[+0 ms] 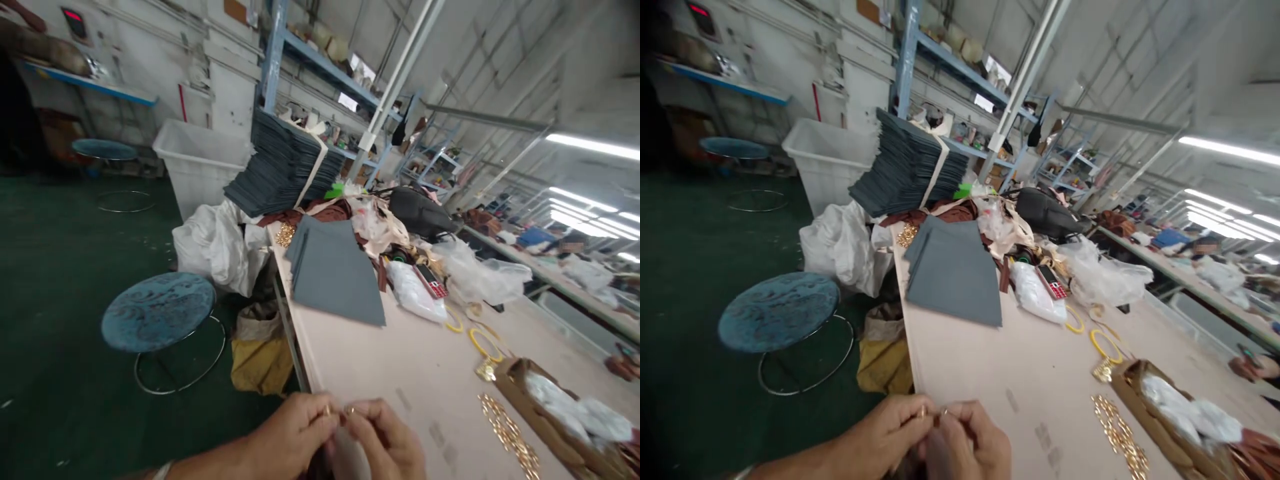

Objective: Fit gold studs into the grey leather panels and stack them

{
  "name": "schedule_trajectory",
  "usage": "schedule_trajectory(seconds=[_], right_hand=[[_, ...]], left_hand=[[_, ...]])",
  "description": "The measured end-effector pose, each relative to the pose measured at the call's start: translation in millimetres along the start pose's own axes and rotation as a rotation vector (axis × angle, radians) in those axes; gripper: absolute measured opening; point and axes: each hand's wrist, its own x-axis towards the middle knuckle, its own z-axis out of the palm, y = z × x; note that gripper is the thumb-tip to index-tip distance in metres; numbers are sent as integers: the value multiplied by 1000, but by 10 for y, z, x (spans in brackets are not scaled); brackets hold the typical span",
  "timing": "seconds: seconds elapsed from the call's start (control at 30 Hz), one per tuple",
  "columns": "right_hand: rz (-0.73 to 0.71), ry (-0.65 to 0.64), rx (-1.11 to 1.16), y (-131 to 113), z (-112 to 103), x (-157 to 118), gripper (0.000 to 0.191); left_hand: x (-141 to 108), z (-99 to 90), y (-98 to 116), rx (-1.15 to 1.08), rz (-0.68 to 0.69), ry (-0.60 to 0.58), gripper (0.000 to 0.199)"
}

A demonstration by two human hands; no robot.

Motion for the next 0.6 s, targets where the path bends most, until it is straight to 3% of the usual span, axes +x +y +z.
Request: schedule_trajectory(seconds=[0.1, 0.2, 0.37, 0.5, 0.6], right_hand=[[120, 5, 39, -69, -39, 463, 32], [154, 100, -11, -39, -13, 1034, 38], [-129, 89, -440, -49, 234, 1855, 28], [-177, 48, -680, -49, 398, 2201, 22], [-145, -33, -816, 24, 427, 2213, 22]], left_hand=[[4, -243, 58, -423, -65, 39, 42], [23, -440, 98, -595, -57, 132, 52], [36, -545, 37, -707, -181, 363, 56], [60, -606, -100, -733, -222, 435, 52], [94, -688, -190, -750, -247, 461, 53]])
